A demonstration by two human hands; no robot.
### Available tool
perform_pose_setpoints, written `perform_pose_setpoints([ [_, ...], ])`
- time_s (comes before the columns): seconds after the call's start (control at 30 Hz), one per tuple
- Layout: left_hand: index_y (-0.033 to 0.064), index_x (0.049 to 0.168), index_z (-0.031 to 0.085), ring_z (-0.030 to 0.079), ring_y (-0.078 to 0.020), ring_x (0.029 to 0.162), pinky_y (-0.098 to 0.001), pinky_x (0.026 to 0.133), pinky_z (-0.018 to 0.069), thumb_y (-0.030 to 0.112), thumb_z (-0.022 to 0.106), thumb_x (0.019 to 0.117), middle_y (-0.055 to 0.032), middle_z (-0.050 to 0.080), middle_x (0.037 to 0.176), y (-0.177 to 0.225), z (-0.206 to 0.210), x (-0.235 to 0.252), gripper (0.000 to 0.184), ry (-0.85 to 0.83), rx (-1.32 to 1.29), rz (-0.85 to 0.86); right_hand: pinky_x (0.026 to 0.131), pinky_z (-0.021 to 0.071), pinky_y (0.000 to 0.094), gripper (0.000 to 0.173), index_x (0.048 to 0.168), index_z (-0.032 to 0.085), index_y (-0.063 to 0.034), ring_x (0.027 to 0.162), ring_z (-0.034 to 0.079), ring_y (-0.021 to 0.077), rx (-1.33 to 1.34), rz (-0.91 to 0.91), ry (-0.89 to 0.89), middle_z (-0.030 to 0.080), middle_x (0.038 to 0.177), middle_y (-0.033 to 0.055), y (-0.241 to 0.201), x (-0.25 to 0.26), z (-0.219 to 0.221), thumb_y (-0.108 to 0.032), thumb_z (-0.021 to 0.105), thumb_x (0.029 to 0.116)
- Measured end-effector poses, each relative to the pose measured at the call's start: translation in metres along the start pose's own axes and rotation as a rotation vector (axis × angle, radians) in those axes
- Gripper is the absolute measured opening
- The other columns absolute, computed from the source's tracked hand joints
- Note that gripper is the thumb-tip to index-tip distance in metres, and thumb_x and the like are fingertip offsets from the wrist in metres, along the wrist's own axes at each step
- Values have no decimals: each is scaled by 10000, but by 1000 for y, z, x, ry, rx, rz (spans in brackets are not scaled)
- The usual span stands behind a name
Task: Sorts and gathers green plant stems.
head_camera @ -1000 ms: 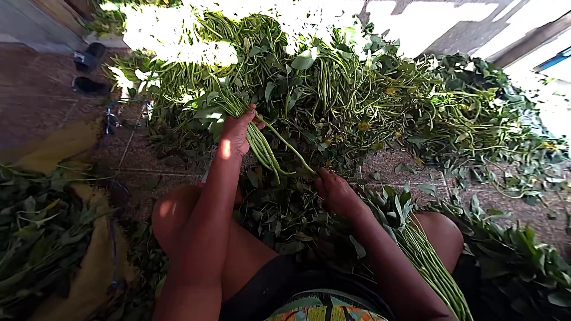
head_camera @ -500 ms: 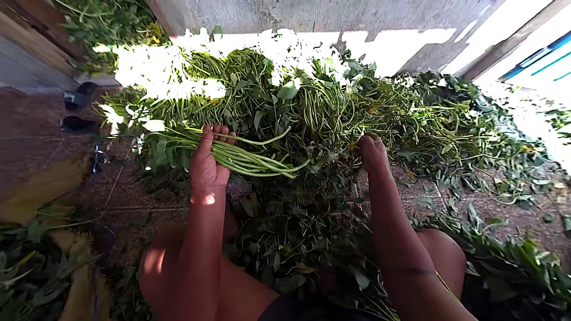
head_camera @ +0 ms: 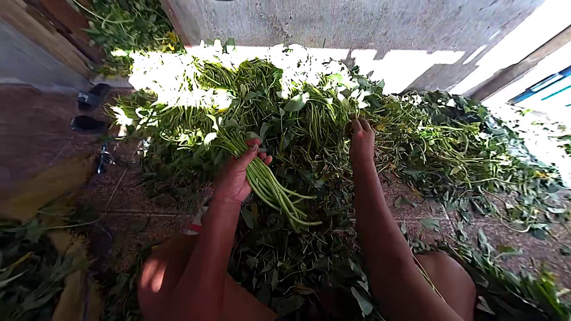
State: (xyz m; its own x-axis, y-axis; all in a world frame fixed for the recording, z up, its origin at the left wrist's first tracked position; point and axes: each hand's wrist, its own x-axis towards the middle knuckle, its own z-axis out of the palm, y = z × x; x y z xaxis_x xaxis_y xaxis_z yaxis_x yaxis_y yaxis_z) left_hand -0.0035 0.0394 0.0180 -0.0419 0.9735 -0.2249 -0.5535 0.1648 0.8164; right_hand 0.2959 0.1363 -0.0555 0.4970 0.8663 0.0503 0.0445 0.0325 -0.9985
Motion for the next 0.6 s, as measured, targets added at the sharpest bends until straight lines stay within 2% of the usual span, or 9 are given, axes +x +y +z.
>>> perform_pose_setpoints([
  [0.07, 73, 1120, 634, 682, -132, 762, -329, 797, 624, 86, 505, 1068, -21, 649, 866, -4, 4, -1, 139, 4, 39, -9, 760, 541, 262, 326, 1296, 581, -5, 763, 596, 59, 68, -80, -51, 606, 911, 9, -11, -34, -2, -227, 448, 1096],
  [0.13, 80, 1101, 640, 677, -127, 770, -319, 787, 620, 95, 519, 1064, -20, 653, 891, -8, 4, -3, 127, -4, 74, -7, 668, 534, 236, 309, 1274, 579, -59, 662, 571, 40, 148, -89, -94, 564, 787, -51, -24, -68, -2, -259, 406, 1113],
  [0.2, 76, 1109, 652, 680, -133, 776, -316, 779, 618, 101, 542, 1057, -27, 666, 910, -12, 5, -4, 125, 7, 102, -15, 656, 522, 217, 326, 1311, 568, -102, 668, 566, 31, 179, -21, -172, 571, 828, -56, -39, -103, -2, -279, 369, 1124],
  [0.3, 76, 1125, 646, 677, -129, 772, -310, 768, 617, 104, 560, 1050, -27, 663, 919, -14, 5, -10, 118, -2, 146, -28, 669, 551, 217, 269, 1268, 569, -89, 720, 629, 48, 367, 128, -319, 687, 985, -10, -42, -142, 4, -173, 363, 1117],
  [0.43, 78, 1131, 657, 680, -110, 736, -269, 703, 613, 114, 577, 1044, -20, 682, 921, -14, 1, -14, 123, -39, 219, -39, 726, 569, 246, 267, 1179, 635, -67, 753, 649, 71, 443, 169, -489, 708, 963, 14, -29, -182, 13, -94, 387, 1086],
  [0.53, 34, 1197, 649, 685, -113, 769, -263, 725, 604, 121, 564, 1054, -37, 701, 954, -12, 0, -15, 188, -59, 301, -106, 747, 571, 255, 239, 1151, 646, -62, 772, 656, 76, 366, 141, -579, 716, 964, 15, -17, -202, 14, -76, 424, 1062],
  [0.6, 43, 1203, 648, 670, -92, 783, -241, 723, 583, 135, 573, 1051, -21, 702, 953, -12, -1, -17, 193, -59, 355, -112, 743, 569, 238, 206, 1115, 647, -66, 766, 653, 57, 271, 106, -660, 717, 938, -7, -14, -210, 12, -61, 452, 1050],
])
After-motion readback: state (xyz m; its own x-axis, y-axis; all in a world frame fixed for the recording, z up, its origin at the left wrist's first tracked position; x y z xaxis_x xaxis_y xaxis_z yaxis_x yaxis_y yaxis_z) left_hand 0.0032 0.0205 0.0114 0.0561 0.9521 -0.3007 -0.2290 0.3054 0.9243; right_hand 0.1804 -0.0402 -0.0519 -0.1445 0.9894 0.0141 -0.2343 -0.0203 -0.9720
